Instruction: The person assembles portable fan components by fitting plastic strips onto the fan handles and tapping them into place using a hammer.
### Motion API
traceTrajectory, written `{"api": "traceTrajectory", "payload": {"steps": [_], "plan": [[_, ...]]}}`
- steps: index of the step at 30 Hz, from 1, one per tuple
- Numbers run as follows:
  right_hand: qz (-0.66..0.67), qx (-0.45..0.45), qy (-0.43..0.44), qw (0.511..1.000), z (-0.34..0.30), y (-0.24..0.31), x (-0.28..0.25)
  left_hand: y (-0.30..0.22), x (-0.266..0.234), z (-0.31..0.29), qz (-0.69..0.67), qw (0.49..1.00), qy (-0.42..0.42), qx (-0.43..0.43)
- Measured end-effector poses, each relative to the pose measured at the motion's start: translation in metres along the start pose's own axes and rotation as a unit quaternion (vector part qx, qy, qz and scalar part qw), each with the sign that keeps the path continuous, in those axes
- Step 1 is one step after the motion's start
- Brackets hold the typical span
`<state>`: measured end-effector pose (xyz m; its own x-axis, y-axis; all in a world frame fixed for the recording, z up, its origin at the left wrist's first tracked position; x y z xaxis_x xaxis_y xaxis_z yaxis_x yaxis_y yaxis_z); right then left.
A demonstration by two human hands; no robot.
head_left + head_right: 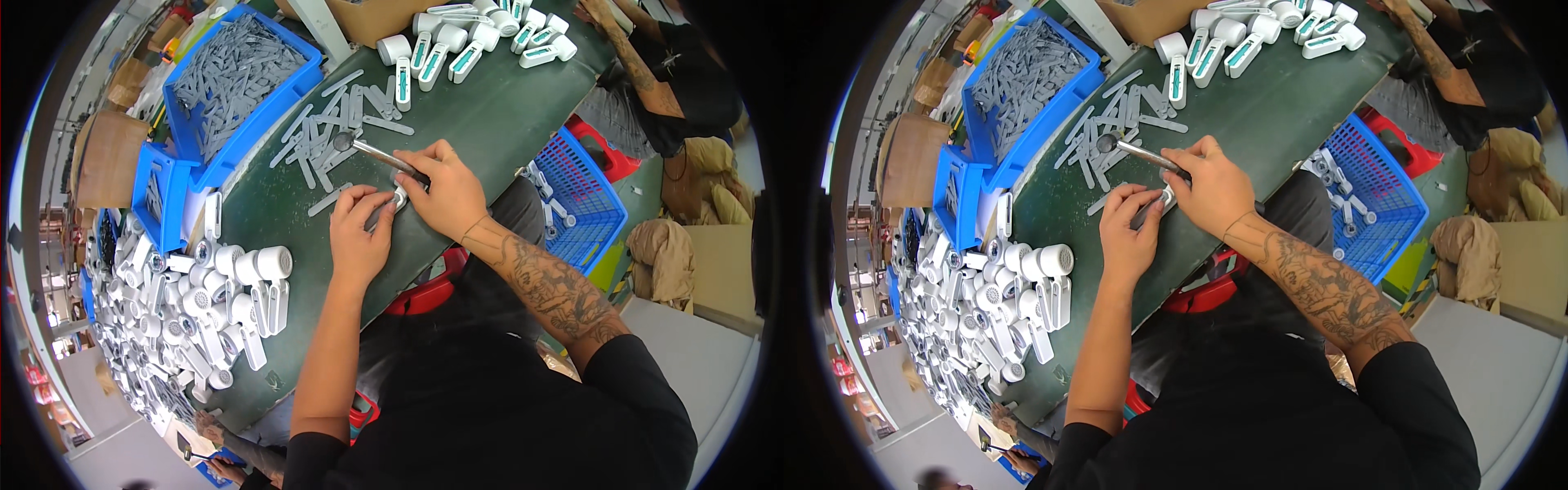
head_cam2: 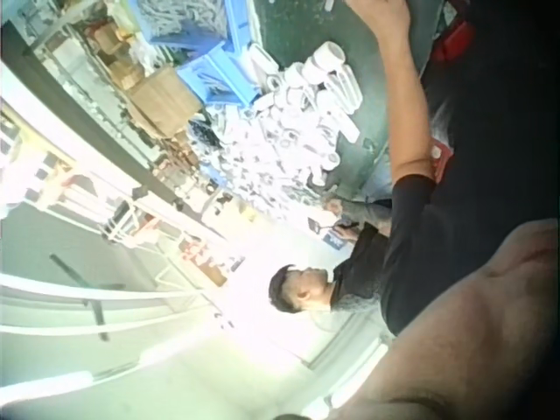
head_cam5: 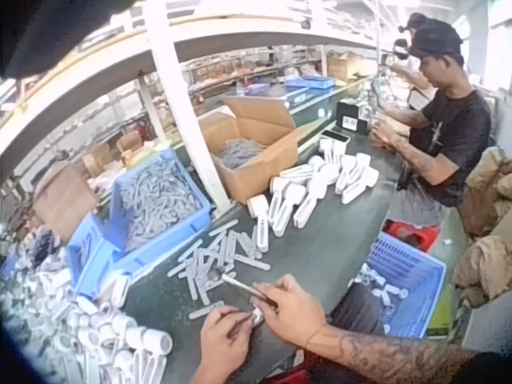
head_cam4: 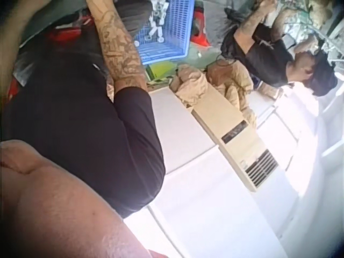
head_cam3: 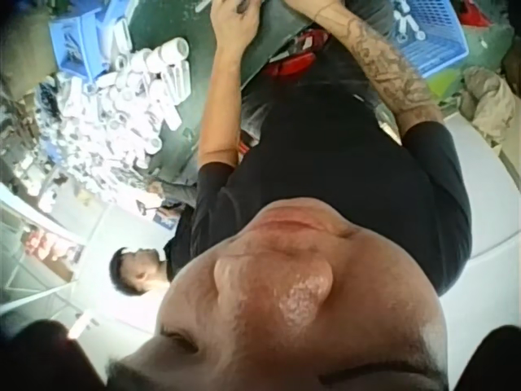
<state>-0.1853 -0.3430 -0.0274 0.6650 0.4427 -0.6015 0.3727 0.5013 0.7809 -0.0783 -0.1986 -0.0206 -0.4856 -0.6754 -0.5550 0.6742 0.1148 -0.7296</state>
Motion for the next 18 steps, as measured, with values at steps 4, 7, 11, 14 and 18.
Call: {"api": "traceTrajectory", "payload": {"steps": [4,7,11,14,18], "plan": [[-0.007,-0.003,0.002,1.0,0.0,-0.003,-0.001,0.013,0.009,-0.001,-0.063,0.996,0.035,-0.058],[0.042,-0.04,0.019,0.998,0.002,-0.006,-0.008,0.013,0.011,-0.004,-0.074,0.994,0.066,-0.036],[0.071,-0.052,0.041,0.995,-0.005,-0.007,-0.035,0.0,0.009,-0.007,-0.06,0.997,0.055,-0.004],[0.072,-0.058,0.036,0.995,-0.009,-0.007,-0.039,0.011,0.005,0.0,-0.045,0.998,0.034,-0.028],[0.072,-0.018,0.086,0.994,-0.02,0.013,-0.054,0.018,0.002,-0.007,-0.039,0.999,0.009,-0.018]]}}
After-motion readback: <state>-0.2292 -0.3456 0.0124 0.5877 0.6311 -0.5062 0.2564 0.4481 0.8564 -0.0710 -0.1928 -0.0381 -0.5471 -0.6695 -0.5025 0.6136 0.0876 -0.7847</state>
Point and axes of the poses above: each hand's wrist, its own z-axis towards the middle knuckle, its own x-axis out of the palm, y = z × x, the point moved 10 cm from there along z, towards the middle knuckle, and after that the axes turned 2 degrees about x, right-handed, at the moved point
